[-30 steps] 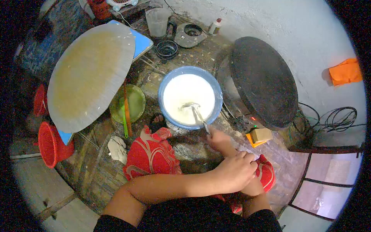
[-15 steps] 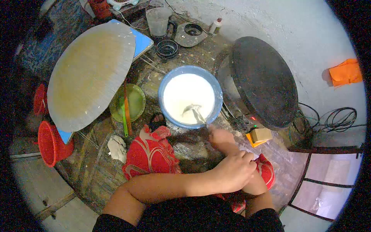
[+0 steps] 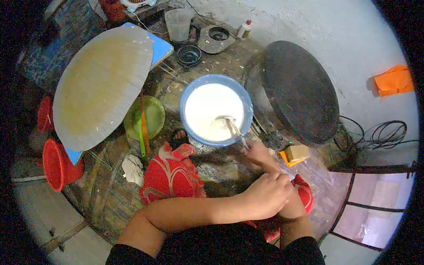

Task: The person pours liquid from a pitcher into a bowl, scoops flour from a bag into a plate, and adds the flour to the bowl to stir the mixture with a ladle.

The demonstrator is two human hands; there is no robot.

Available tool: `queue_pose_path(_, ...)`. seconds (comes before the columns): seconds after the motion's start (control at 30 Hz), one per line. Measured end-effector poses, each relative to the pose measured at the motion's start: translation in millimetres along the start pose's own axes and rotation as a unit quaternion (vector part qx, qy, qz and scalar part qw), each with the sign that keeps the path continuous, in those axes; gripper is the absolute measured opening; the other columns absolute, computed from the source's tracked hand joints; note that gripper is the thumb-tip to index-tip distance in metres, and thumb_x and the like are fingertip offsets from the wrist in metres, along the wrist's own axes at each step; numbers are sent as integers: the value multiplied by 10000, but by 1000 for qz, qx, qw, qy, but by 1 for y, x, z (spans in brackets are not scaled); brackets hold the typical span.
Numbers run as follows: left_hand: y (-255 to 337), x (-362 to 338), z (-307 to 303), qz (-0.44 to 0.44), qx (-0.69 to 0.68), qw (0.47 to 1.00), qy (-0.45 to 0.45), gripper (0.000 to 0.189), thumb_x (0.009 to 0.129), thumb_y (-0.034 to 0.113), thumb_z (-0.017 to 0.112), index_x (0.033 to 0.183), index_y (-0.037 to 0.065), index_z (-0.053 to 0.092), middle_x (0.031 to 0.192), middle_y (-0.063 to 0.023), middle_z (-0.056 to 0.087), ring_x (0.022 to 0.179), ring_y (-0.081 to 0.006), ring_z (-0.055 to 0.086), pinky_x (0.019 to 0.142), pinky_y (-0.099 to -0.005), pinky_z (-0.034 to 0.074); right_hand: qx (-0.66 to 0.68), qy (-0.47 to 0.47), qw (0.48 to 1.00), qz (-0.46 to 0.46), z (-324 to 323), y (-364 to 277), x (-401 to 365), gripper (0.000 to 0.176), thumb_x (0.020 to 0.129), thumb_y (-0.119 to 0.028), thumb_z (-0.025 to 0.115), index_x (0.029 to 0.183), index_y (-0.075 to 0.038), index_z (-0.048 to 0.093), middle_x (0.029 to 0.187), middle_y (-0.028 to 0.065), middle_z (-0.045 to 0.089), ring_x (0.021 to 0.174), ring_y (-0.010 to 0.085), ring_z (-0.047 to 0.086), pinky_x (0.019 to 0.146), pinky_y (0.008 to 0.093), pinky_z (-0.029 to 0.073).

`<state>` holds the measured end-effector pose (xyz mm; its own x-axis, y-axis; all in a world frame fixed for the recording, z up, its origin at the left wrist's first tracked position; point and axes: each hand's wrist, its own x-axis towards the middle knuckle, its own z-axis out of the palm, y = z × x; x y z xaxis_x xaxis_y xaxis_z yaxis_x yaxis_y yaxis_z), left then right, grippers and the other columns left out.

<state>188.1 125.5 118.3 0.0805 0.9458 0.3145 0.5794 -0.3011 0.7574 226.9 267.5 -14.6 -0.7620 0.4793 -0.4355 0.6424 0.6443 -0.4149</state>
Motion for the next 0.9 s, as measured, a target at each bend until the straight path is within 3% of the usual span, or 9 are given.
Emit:
queue_pose_path(0.13, -1, -2, 3, 5, -12, 1000, 23, 237, 774, 202, 540, 840, -23, 572, 939, -170, 533, 879, -298, 517, 789, -401, 409, 61, -92, 990, 85, 22, 14, 13, 239, 828, -230, 542, 996, -60, 559, 708, 90, 591, 532, 214, 547, 502, 335, 435)
queue_pose_path(0.23, -1, 0, 0, -4, -15, 1000, -2, 233, 773, 199, 536, 840, -22, 573, 958, -175, 534, 884, -299, 520, 792, -397, 414, 314, -112, 906, 260, 35, 11, 19, 169, 854, -235, 520, 867, -67, 533, 579, -26, 444, 423, 75, 381, 392, 232, 329)
queue_pose_path(0.3, -1, 0, 0, -7, -17, 1000, 3, 229, 770, 195, 535, 837, -21, 573, 966, -177, 535, 883, -296, 522, 790, -390, 415, 700, -253, 613, 264, 25, 15, 16, 220, 851, -274, 528, 717, -101, 521, 547, -6, 474, 427, 83, 410, 374, 216, 328)
queue_pose_path(0.43, -2, -1, 5, 15, 14, 1000, 24, 231, 764, 189, 533, 837, -26, 575, 984, -178, 536, 874, -288, 526, 777, -377, 422, 637, -206, 677, 306, -9, -20, -14, 290, 867, -279, 510, 631, -147, 404, 514, -43, 390, 409, 32, 319, 364, 160, 262)
queue_pose_path(0.53, -3, -1, 7, 19, 10, 997, 74, 191, 724, 175, 542, 787, 8, 611, 868, -127, 543, 848, -259, 527, 690, -380, 442, 620, -127, 726, 268, -8, -18, -20, 189, 879, -225, 496, 756, -86, 457, 570, -31, 416, 411, 57, 348, 359, 217, 289)
queue_pose_path(0.6, -1, -2, 2, 20, 18, 999, 39, 215, 740, 184, 545, 813, -12, 596, 941, -157, 539, 870, -272, 526, 733, -374, 434, 353, -74, 909, 210, 6, -3, -13, 259, 866, -305, 481, 772, -84, 575, 582, 25, 537, 466, 131, 483, 412, 262, 384)
queue_pose_path(0.7, 0, -2, -2, 8, 16, 1000, -8, 240, 757, 195, 549, 836, -29, 584, 1008, -186, 538, 896, -286, 524, 782, -370, 423, 197, -65, 970, 130, 26, 10, 1, 175, 880, -227, 502, 843, -57, 480, 620, 23, 493, 426, 102, 399, 368, 281, 341)
queue_pose_path(0.83, -3, -1, 10, 2, -3, 1000, 5, 241, 761, 203, 549, 838, -23, 591, 972, -169, 542, 896, -286, 524, 799, -380, 418, 124, -139, 962, 199, 61, 8, 28, 120, 880, -193, 487, 861, -74, 487, 643, 12, 492, 427, 81, 390, 372, 260, 348)
queue_pose_path(0.9, 0, 0, 2, -25, -24, 999, -21, 237, 759, 204, 552, 839, -16, 593, 977, -172, 542, 891, -291, 524, 805, -389, 414, 473, -169, 827, 251, 60, -8, 20, 105, 868, -184, 486, 840, -83, 492, 605, -4, 468, 431, 53, 380, 359, 212, 329)
